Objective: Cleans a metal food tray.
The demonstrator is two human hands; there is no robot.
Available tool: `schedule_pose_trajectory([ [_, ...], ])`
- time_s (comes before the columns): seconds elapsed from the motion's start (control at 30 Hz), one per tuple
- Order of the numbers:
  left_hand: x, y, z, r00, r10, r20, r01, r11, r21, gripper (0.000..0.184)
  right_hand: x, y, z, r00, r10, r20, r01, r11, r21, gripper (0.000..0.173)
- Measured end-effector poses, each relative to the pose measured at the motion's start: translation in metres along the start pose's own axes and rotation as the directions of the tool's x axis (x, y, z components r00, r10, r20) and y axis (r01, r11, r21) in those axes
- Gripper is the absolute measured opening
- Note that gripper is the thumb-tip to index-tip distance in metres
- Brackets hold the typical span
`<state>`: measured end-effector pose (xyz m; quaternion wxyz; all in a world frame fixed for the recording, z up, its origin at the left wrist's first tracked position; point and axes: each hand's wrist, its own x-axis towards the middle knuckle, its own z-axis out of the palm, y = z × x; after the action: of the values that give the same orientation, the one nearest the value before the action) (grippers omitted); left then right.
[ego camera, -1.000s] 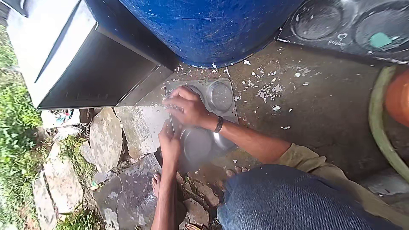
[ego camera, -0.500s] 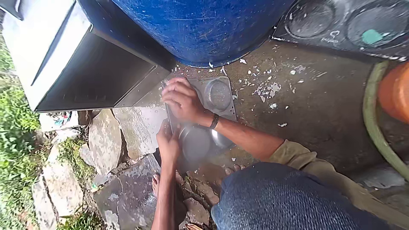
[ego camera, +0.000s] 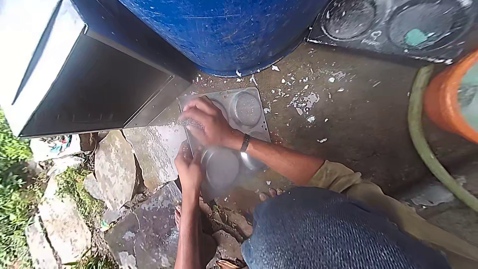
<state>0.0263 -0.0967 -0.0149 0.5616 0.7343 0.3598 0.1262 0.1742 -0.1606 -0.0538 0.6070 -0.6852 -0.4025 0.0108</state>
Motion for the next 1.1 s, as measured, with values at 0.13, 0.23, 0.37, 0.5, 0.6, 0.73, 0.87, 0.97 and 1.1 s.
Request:
schedule_pose_trajectory([
  [0.13, -0.001, -0.003, -0.002, 1.0, -0.004, -0.007, 0.004, 1.0, -0.008, 0.032, 0.009, 0.018, -0.002, 0.997, 0.057, -0.046, -0.065, 0.981, -0.183, 0.026],
  [0.23, -0.004, -0.004, -0.001, 1.0, 0.016, -0.021, -0.016, 1.0, -0.003, 0.033, 0.013, 0.058, -0.03, 0.96, 0.255, -0.119, -0.281, 0.894, -0.348, 0.027],
  [0.37, -0.008, -0.004, -0.001, 0.999, -0.007, -0.044, 0.008, 1.0, 0.01, 0.034, -0.027, 0.115, -0.078, 0.844, 0.503, -0.187, -0.53, 0.723, -0.443, 0.032],
  [0.5, -0.005, -0.003, 0.004, 1.0, 0.015, 0.008, -0.015, 1.0, -0.003, 0.034, -0.049, 0.107, -0.08, 0.861, 0.421, -0.287, -0.504, 0.785, -0.36, 0.029],
  [0.6, -0.001, 0.0, 0.005, 0.999, 0.024, 0.021, -0.024, 1.0, 0.004, 0.031, -0.027, 0.074, -0.049, 0.923, 0.289, -0.253, -0.343, 0.917, -0.203, 0.024],
  [0.73, -0.003, 0.003, 0.005, 0.999, 0.043, 0.034, -0.044, 0.999, 0.023, 0.031, 0.008, 0.019, -0.016, 0.988, 0.096, -0.125, -0.099, 0.995, -0.021, 0.023],
  [0.87, -0.008, 0.003, 0.004, 0.997, 0.07, 0.019, -0.07, 0.997, 0.027, 0.03, 0.013, 0.009, -0.013, 0.991, 0.069, -0.118, -0.082, 0.99, -0.114, 0.023],
  [0.97, -0.01, 0.002, 0.003, 0.996, 0.086, 0.002, -0.086, 0.995, 0.05, 0.03, 0.008, 0.039, -0.033, 0.955, 0.231, -0.186, -0.271, 0.933, -0.238, 0.024],
  [1.1, -0.008, 0.003, 0.004, 0.997, 0.074, 0.006, -0.074, 0.996, 0.059, 0.028, -0.011, 0.085, -0.068, 0.826, 0.482, -0.293, -0.549, 0.806, -0.22, 0.029],
])
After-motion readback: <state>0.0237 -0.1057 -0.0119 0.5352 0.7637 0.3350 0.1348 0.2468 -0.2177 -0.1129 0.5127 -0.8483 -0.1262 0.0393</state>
